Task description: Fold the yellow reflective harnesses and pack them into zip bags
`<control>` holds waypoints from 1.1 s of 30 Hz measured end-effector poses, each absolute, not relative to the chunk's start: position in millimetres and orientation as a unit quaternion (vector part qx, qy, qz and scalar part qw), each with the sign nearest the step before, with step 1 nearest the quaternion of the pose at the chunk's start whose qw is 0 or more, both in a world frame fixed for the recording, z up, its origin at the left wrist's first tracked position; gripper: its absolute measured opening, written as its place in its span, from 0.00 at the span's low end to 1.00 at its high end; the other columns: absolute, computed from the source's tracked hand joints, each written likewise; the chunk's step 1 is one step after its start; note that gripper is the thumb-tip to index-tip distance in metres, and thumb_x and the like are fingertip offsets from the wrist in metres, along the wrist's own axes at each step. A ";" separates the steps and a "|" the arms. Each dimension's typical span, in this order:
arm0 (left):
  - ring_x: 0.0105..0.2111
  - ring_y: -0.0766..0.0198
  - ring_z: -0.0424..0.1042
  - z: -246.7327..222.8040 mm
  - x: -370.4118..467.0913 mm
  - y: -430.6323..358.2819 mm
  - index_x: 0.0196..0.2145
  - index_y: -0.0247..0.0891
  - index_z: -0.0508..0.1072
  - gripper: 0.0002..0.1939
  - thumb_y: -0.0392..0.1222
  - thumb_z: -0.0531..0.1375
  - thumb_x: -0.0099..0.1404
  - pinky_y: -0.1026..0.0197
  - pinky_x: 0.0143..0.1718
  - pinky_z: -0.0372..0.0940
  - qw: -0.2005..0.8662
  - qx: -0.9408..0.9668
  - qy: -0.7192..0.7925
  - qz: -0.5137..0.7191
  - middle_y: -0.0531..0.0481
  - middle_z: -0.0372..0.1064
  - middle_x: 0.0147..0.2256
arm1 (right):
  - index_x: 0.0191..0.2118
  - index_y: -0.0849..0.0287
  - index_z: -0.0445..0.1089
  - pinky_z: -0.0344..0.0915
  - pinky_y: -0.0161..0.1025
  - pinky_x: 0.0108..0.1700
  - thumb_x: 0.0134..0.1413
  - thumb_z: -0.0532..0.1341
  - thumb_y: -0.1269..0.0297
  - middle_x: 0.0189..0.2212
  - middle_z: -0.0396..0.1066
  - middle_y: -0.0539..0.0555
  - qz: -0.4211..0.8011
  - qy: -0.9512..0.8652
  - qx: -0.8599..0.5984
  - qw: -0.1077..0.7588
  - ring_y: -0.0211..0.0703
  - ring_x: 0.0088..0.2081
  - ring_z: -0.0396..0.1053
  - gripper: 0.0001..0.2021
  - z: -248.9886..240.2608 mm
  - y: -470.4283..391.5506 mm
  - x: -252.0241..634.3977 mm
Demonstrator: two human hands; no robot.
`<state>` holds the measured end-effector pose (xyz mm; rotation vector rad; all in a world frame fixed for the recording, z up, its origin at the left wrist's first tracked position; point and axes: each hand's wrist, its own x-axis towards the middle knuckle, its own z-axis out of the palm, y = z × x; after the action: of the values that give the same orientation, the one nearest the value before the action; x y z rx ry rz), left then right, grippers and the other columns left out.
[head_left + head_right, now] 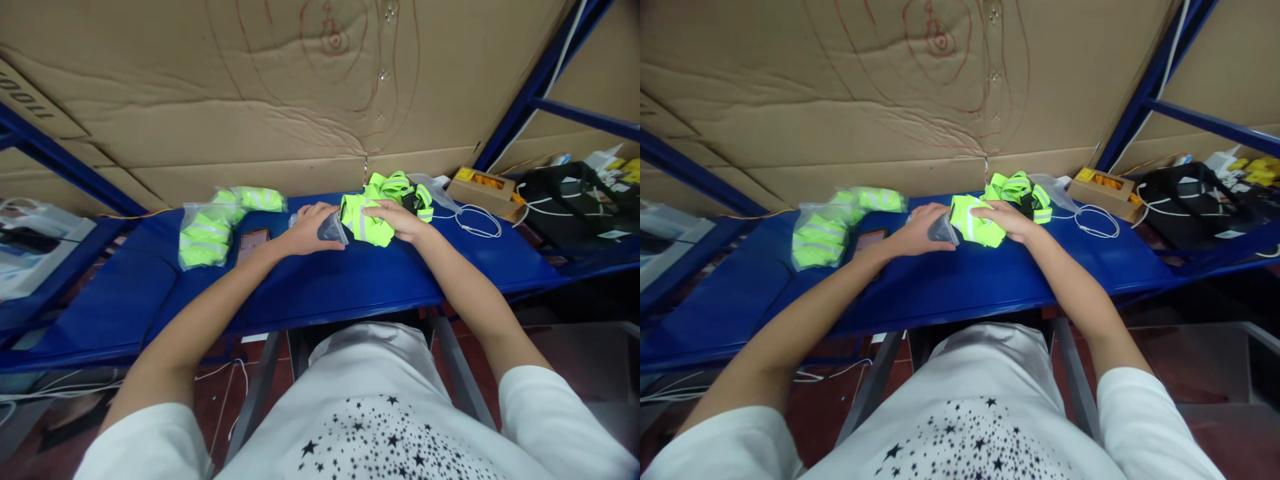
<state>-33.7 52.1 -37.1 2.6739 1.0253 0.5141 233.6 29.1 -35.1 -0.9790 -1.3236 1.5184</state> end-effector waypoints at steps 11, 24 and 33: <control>0.55 0.50 0.73 -45.2 -27.3 37.0 0.64 0.39 0.67 0.40 0.72 0.54 0.68 0.52 0.58 0.67 0.295 0.899 0.288 0.146 0.42 0.74 0.56 | 0.39 0.60 0.78 0.76 0.37 0.40 0.37 0.78 0.52 0.36 0.82 0.54 0.633 -0.542 -0.342 0.434 0.44 0.35 0.80 0.24 -34.4 19.2 227.8; 0.77 0.43 0.27 -62.0 -20.0 20.4 0.77 0.46 0.41 0.39 0.64 0.43 0.77 0.26 0.70 0.21 0.236 0.920 0.313 0.016 0.40 0.28 0.77 | 0.43 0.59 0.77 0.75 0.39 0.25 0.38 0.72 0.41 0.36 0.82 0.57 0.672 -0.509 -0.330 0.424 0.49 0.30 0.78 0.30 -26.8 23.0 242.0; 0.75 0.46 0.47 -72.4 -22.5 27.6 0.75 0.45 0.50 0.41 0.70 0.39 0.74 0.35 0.74 0.30 0.209 0.921 0.326 0.045 0.37 0.51 0.73 | 0.35 0.60 0.78 0.79 0.38 0.37 0.38 0.78 0.55 0.33 0.82 0.57 0.686 -0.514 -0.370 0.359 0.47 0.34 0.81 0.19 -47.5 31.5 238.6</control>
<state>-22.5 27.6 -72.4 2.5612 0.9077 0.1240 238.6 31.5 -47.5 -0.9545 -1.3244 1.7679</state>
